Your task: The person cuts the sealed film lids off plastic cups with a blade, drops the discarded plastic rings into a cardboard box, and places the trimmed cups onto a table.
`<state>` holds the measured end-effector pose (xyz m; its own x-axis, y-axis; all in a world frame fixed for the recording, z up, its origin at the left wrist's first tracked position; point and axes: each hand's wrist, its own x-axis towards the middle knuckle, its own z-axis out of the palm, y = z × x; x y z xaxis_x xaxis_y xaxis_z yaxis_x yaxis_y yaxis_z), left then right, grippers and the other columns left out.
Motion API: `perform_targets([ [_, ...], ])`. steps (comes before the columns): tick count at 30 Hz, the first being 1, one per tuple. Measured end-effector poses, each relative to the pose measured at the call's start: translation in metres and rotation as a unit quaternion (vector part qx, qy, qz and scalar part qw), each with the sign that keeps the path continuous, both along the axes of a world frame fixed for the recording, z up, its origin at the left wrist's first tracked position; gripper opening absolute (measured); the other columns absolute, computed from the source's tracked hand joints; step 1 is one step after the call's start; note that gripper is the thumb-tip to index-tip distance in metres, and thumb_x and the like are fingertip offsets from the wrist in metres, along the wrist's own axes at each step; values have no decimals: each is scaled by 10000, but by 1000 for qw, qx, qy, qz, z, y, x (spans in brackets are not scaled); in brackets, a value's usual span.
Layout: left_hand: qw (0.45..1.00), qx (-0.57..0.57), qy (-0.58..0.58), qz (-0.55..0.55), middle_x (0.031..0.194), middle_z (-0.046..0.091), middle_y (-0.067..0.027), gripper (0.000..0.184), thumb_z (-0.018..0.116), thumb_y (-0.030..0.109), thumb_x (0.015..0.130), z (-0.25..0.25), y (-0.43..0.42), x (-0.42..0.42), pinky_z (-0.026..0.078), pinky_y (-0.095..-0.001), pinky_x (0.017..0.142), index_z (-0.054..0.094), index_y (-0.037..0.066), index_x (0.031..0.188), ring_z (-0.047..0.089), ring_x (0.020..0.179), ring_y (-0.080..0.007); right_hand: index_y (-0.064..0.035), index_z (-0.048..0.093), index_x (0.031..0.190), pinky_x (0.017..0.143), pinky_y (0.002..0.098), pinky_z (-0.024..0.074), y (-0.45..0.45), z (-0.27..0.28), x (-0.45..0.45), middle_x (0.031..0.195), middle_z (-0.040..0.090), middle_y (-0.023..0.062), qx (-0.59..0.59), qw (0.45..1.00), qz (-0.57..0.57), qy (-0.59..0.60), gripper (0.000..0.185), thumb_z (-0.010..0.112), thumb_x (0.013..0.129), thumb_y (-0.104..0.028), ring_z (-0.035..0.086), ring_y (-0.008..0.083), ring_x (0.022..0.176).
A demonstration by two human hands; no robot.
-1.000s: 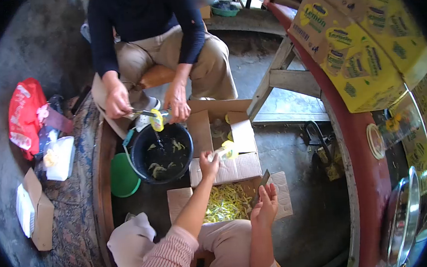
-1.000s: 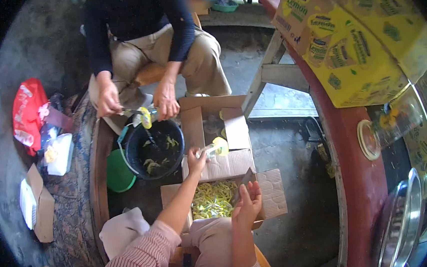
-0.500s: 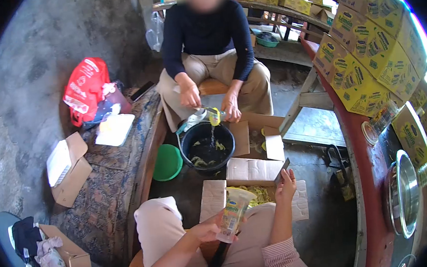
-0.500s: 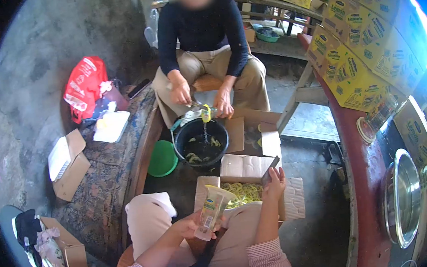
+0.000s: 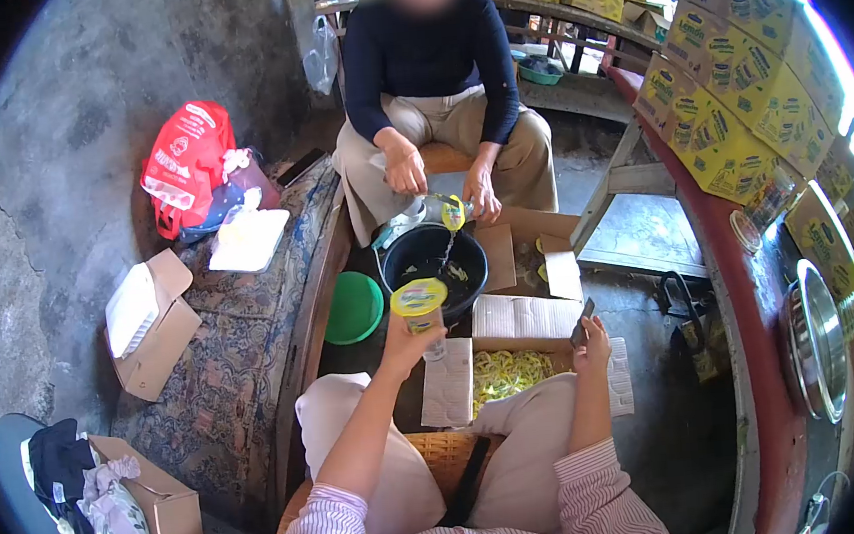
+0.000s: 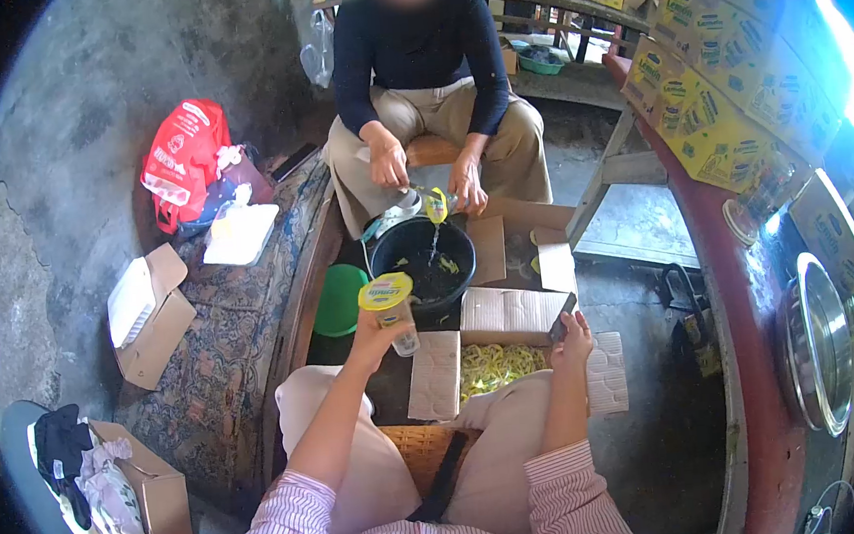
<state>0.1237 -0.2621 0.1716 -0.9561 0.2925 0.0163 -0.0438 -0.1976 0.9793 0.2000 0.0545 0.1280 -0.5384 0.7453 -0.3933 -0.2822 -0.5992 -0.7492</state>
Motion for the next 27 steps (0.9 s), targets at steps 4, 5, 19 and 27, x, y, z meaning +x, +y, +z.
perform_targets([
  [4, 986, -21, -128, 106, 1039, 542, -81, 618, 732, 51, 635, -25, 0, -3, 457, -305, 799, 378, 47, 1141, 546, 929, -164, 6, 448, 1124, 648, 241, 477, 0, 3, 2, 839, 564, 87, 33, 999, 41, 8, 492, 629, 671, 76, 570, 155, 736],
  [5, 983, -20, -139, 119, 1036, 544, -85, 615, 734, 50, 634, -24, -1, -4, 458, -305, 798, 379, 43, 1136, 547, 929, -164, 9, 441, 1131, 653, 241, 477, 0, -1, 5, 846, 564, 86, 48, 998, 42, 5, 496, 626, 676, 77, 570, 156, 738],
  [19, 966, -52, 228, 111, 1075, 512, -81, 693, 747, 6, 608, 24, -9, 10, 435, -284, 853, 350, 42, 1175, 523, 984, -167, -20, 596, 976, 604, 210, 455, -113, 115, -13, 801, 591, 39, 561, 782, 267, 57, 269, 625, 718, 52, 564, 101, 696],
  [27, 978, -6, 197, 72, 1042, 550, -68, 598, 743, 53, 638, 40, -17, 12, 439, -282, 835, 395, 53, 1125, 541, 961, -147, -41, 645, 877, 597, 303, 476, -180, 184, -33, 770, 587, 113, 755, 531, 365, 122, 200, 597, 703, 45, 586, 250, 651],
])
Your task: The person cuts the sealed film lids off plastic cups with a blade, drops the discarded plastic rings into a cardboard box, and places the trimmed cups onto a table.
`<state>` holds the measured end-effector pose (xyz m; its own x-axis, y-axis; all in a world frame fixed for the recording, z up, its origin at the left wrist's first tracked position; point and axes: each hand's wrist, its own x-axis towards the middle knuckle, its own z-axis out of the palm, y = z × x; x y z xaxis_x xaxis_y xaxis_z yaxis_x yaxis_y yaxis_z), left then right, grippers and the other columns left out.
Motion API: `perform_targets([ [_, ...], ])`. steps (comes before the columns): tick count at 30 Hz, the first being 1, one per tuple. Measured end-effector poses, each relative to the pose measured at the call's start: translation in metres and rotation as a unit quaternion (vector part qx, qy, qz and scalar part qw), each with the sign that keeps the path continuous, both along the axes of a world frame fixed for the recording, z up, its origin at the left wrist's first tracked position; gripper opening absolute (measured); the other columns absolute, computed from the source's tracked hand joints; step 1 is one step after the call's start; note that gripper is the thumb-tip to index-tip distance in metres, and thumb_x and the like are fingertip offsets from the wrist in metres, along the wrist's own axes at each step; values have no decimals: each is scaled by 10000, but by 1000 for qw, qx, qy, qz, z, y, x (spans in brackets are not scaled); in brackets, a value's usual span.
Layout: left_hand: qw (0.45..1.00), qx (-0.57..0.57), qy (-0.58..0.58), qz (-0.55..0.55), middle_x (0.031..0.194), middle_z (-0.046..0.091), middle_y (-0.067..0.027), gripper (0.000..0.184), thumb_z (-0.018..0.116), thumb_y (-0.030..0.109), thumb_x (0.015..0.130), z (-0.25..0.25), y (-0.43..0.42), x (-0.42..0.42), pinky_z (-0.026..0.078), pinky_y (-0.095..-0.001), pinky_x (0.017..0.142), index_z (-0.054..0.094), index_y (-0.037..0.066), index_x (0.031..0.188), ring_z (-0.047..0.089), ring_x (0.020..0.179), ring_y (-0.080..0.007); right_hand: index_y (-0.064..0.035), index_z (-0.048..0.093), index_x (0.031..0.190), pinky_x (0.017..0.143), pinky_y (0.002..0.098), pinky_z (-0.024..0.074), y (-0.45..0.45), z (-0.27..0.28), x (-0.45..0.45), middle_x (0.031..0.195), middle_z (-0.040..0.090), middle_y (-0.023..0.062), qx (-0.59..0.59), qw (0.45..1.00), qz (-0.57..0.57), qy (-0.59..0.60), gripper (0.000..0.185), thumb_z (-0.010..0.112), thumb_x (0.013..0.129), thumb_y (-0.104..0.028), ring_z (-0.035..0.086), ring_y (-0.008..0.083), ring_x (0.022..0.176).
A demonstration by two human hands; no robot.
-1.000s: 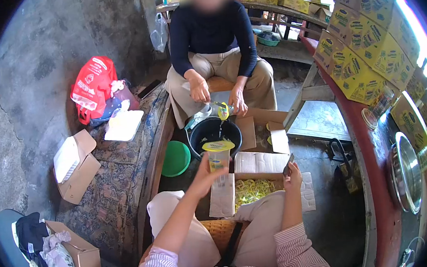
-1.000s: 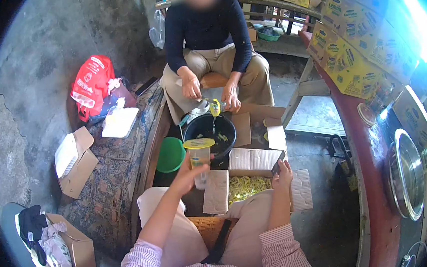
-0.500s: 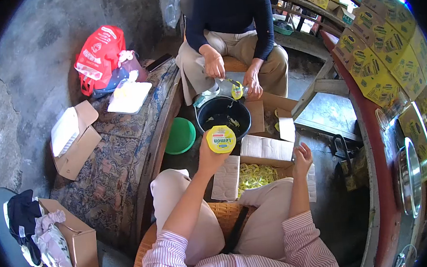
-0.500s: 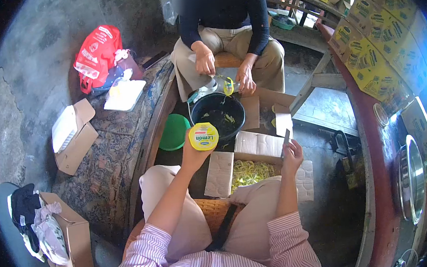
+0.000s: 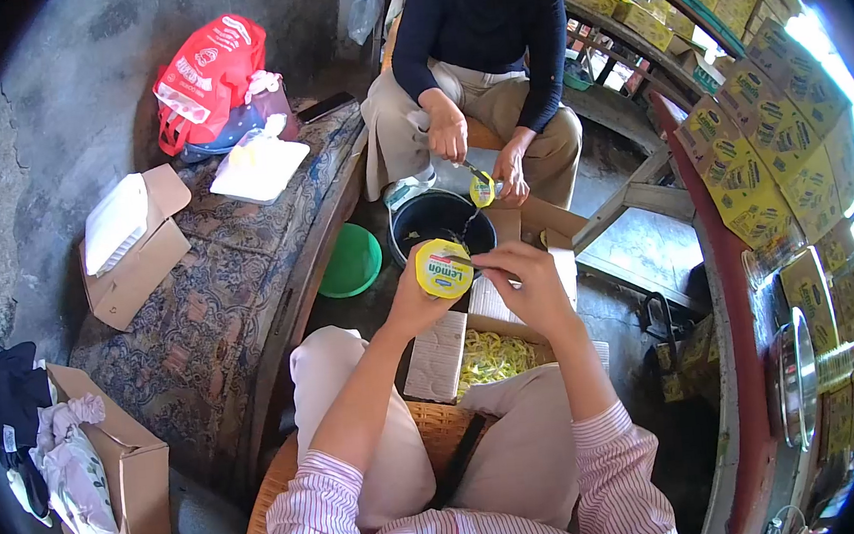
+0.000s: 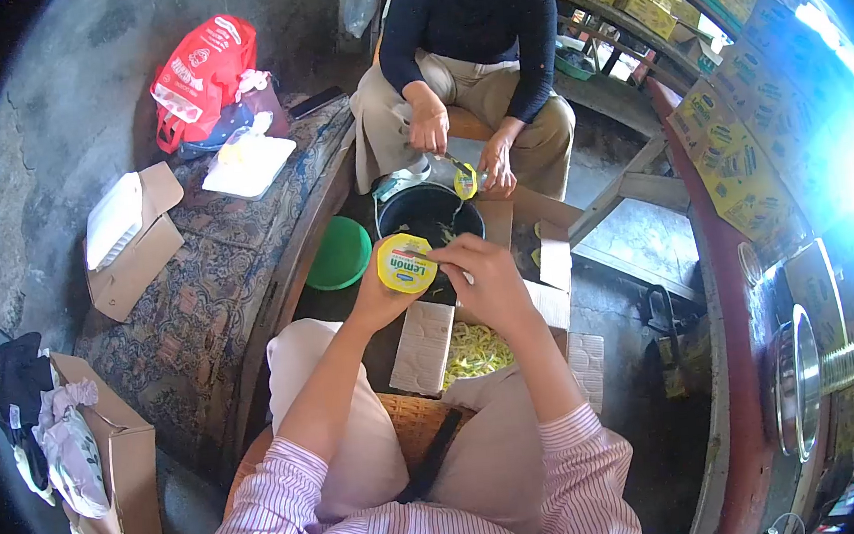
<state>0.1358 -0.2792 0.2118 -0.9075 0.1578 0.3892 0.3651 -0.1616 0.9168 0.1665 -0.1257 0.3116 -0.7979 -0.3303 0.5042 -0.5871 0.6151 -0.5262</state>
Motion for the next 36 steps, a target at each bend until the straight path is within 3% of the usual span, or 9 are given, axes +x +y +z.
perform_targets([
  [36, 1000, 6, -1, -27, 1031, 526, -72, 592, 719, 15, 638, -17, 11, -13, 444, -279, 812, 388, 60, 1126, 524, 943, -145, -71, 664, 861, 668, 369, 482, -8, -15, -27, 810, 578, 103, 130, 991, -8, -41, 203, 544, 718, 7, 588, 296, 725],
])
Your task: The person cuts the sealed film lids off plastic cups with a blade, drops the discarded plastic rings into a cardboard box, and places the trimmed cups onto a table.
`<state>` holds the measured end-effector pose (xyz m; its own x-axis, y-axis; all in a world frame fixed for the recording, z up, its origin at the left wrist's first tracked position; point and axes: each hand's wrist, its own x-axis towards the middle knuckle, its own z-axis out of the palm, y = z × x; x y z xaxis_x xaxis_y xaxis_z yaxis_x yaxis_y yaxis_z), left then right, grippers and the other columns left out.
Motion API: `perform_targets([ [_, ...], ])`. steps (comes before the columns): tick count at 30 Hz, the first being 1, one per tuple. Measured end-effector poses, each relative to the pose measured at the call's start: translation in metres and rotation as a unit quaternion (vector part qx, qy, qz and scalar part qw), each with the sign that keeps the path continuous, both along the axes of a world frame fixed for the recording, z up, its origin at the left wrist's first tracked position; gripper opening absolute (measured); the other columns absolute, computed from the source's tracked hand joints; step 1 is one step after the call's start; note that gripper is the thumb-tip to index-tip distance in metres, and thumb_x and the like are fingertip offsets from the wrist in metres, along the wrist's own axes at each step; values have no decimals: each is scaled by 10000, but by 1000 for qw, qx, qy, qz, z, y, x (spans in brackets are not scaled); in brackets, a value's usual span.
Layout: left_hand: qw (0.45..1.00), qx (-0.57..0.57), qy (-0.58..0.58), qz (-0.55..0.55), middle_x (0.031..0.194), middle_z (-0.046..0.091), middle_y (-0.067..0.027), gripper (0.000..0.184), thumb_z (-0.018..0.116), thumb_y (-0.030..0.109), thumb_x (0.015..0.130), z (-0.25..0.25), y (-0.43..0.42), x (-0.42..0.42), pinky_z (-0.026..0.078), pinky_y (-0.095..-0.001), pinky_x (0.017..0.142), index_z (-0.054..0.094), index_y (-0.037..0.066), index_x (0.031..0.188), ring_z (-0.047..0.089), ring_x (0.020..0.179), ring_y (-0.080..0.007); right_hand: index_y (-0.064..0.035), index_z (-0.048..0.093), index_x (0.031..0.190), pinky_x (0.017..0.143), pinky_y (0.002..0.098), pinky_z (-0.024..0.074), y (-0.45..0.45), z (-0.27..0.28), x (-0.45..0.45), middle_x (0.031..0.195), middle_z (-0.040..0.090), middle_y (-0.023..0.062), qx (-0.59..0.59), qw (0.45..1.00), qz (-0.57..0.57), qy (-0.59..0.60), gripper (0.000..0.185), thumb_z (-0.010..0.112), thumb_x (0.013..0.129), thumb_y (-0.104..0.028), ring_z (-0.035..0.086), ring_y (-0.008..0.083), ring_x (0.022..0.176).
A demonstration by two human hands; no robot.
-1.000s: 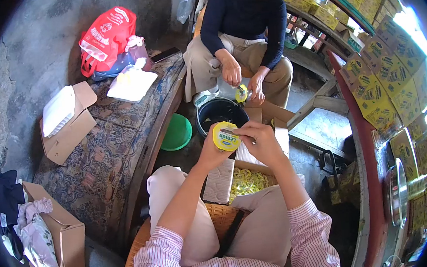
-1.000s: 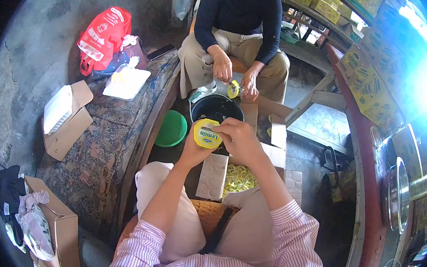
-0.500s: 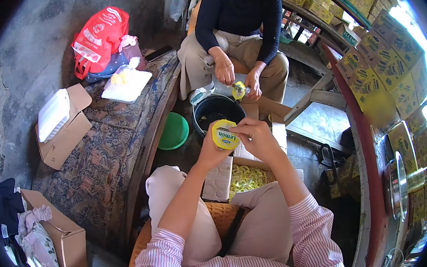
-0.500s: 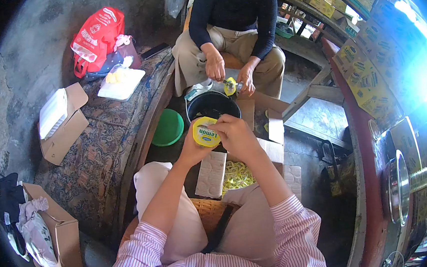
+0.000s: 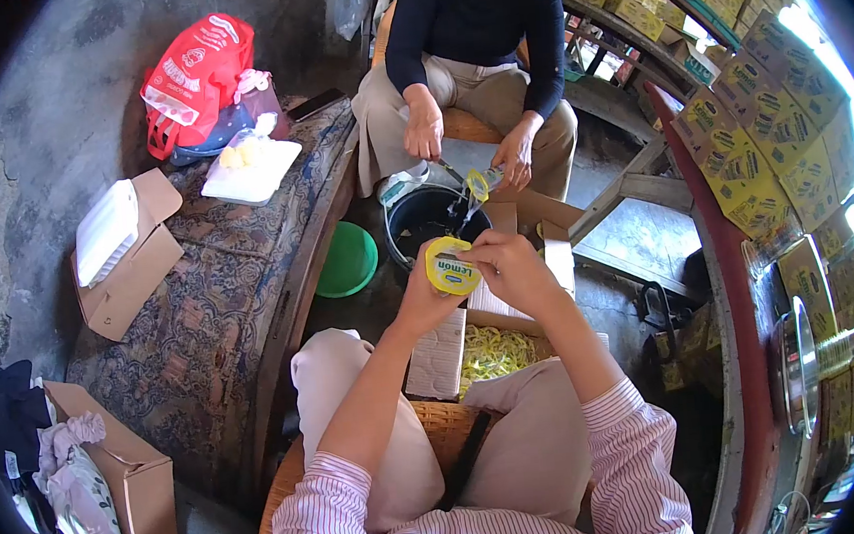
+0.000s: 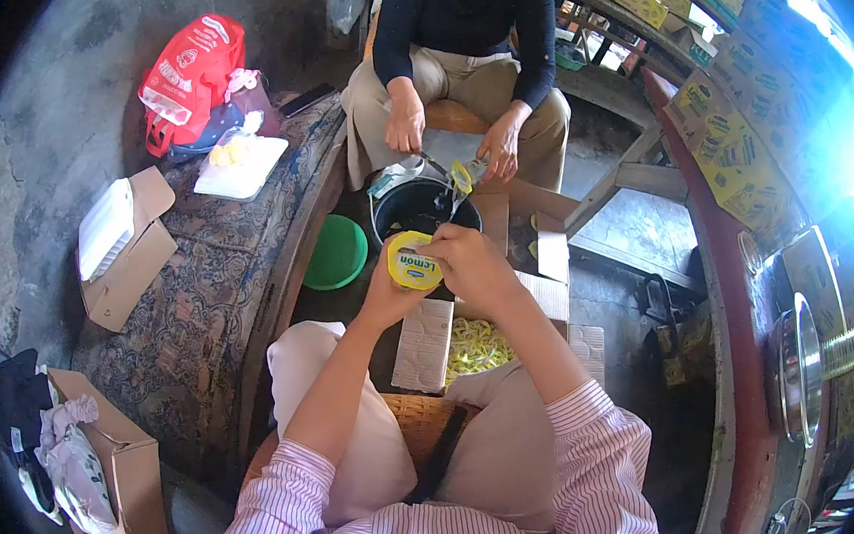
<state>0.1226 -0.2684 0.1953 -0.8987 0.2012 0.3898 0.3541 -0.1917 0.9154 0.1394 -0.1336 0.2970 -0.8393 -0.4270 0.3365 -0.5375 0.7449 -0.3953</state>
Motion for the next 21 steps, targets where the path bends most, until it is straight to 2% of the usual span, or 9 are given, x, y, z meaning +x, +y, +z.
perform_targets([
  [11, 1000, -26, -8, 13, 1032, 527, -77, 612, 729, 40, 646, -1, 2, -1, 443, -291, 819, 368, 63, 1140, 528, 948, -159, -122, 669, 904, 689, 362, 489, -1, 1, -5, 819, 569, 84, 60, 998, 17, 5, 286, 522, 704, 21, 593, 270, 756],
  [14, 999, -23, -1, 34, 1040, 530, -82, 610, 732, 51, 651, 8, -2, 2, 444, -293, 820, 365, 62, 1137, 532, 952, -167, -104, 669, 899, 700, 360, 485, 3, 3, -6, 811, 567, 95, 70, 998, 9, 0, 286, 516, 698, 29, 590, 270, 758],
  [17, 999, -4, -27, 30, 1045, 531, -85, 615, 731, 43, 652, 3, -2, -2, 442, -293, 823, 357, 57, 1139, 535, 954, -169, -51, 656, 897, 657, 347, 474, 12, 3, -9, 790, 579, 107, 61, 998, 29, 17, 241, 571, 689, 36, 584, 268, 697],
  [21, 999, -13, -11, 43, 1041, 532, -89, 626, 734, 39, 649, 2, -3, -5, 441, -292, 824, 348, 53, 1142, 538, 952, -171, -58, 665, 862, 683, 358, 482, 22, 11, -7, 808, 569, 103, 78, 997, 20, 4, 258, 517, 681, 52, 585, 273, 750],
])
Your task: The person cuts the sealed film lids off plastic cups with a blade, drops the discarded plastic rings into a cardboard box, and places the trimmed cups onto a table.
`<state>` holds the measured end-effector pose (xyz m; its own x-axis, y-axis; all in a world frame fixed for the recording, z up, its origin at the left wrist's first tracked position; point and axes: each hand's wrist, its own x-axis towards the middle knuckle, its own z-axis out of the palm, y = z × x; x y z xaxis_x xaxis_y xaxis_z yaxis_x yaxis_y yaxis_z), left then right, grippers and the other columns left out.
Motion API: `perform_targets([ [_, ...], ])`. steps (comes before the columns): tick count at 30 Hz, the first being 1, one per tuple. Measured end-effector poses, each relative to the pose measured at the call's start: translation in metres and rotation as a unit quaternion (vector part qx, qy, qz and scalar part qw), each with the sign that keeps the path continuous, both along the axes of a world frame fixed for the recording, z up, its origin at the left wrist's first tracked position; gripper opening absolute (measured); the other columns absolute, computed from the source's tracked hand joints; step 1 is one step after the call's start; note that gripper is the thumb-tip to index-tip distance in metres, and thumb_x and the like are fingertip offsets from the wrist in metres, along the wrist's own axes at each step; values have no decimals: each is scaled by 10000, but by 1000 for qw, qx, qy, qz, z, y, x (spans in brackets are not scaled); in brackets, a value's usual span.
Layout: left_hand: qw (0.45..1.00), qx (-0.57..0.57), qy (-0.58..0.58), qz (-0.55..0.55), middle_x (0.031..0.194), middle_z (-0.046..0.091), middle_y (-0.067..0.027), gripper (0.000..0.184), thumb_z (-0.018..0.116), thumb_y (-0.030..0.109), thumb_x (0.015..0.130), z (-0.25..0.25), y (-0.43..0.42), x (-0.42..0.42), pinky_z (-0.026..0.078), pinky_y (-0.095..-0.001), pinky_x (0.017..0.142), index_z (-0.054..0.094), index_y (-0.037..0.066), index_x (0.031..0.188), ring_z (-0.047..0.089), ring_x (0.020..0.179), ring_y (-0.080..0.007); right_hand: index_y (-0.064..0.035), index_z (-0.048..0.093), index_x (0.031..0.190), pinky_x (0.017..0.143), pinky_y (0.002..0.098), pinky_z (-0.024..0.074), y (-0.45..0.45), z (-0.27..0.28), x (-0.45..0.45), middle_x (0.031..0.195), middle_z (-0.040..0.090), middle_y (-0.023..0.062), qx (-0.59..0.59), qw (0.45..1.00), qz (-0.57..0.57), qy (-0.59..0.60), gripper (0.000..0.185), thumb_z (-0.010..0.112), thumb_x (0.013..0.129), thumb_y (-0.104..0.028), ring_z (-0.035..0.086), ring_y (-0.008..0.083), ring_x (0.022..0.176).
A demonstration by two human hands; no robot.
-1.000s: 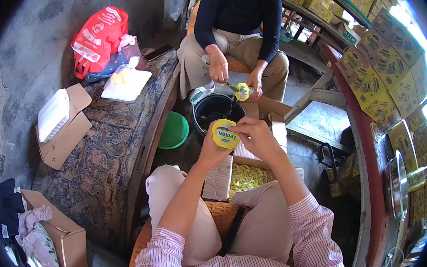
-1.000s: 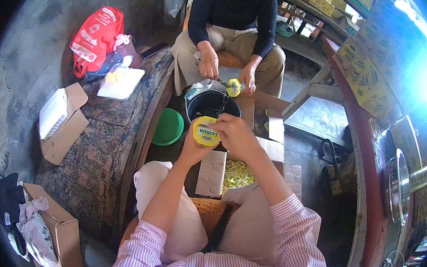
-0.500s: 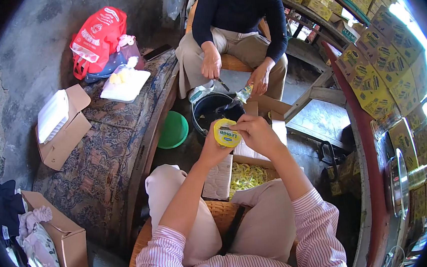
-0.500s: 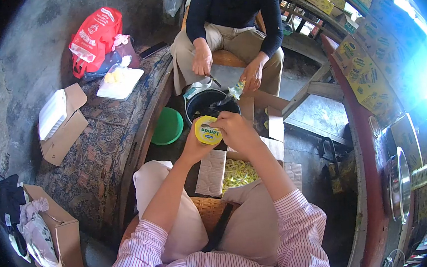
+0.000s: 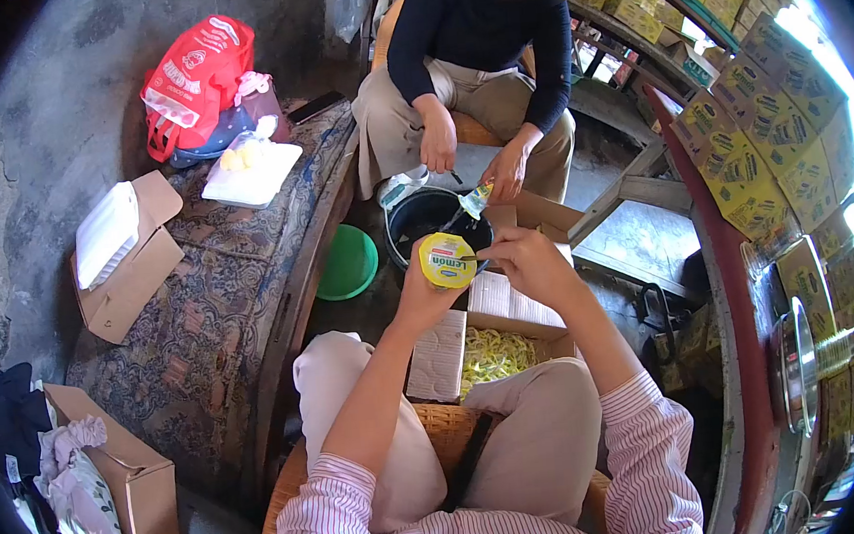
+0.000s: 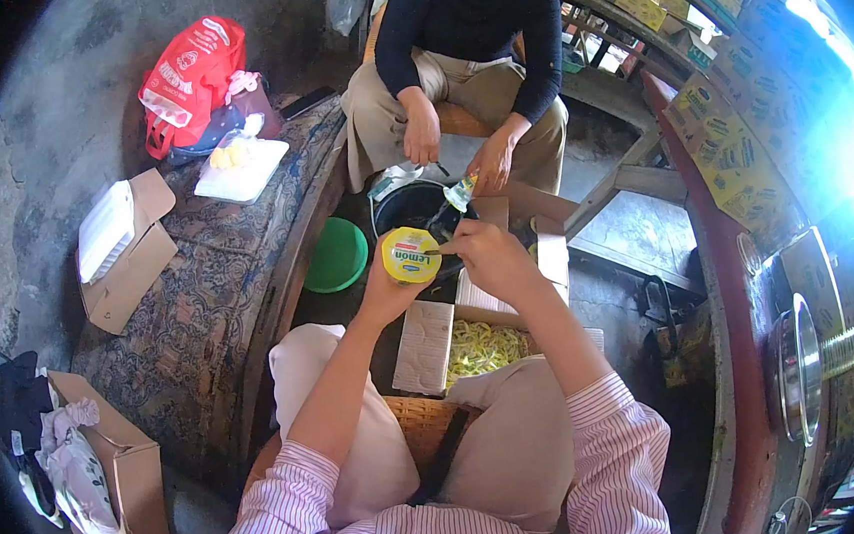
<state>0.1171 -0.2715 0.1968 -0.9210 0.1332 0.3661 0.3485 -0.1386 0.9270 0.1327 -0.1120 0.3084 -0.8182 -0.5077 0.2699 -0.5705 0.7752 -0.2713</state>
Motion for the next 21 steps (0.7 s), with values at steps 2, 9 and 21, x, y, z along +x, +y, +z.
perform_targets([
  [2, 1000, -2, 11, 2, 1037, 533, -88, 640, 735, 37, 648, 1, 0, 1, 439, -291, 826, 337, 54, 1148, 538, 952, -171, -57, 665, 858, 675, 358, 480, 4, 4, 2, 809, 570, 103, -8, 1000, 4, -2, 254, 523, 678, 53, 584, 274, 745],
  [9, 999, 34, 6, 1, 1077, 471, -97, 681, 687, -16, 670, -17, 8, -3, 415, -297, 863, 271, 54, 1205, 495, 1013, -182, -43, 650, 842, 667, 364, 475, 18, 8, -4, 805, 579, 117, -21, 1000, -6, 22, 206, 547, 685, 42, 583, 285, 732],
  [21, 997, 58, 39, 44, 1098, 437, -133, 652, 701, -7, 661, -19, 15, -2, 413, -309, 853, 276, 20, 1154, 489, 1008, -201, -7, 645, 904, 599, 311, 496, -9, 20, -6, 710, 609, 159, -160, 980, -89, -78, 290, 612, 620, 43, 611, 255, 608],
])
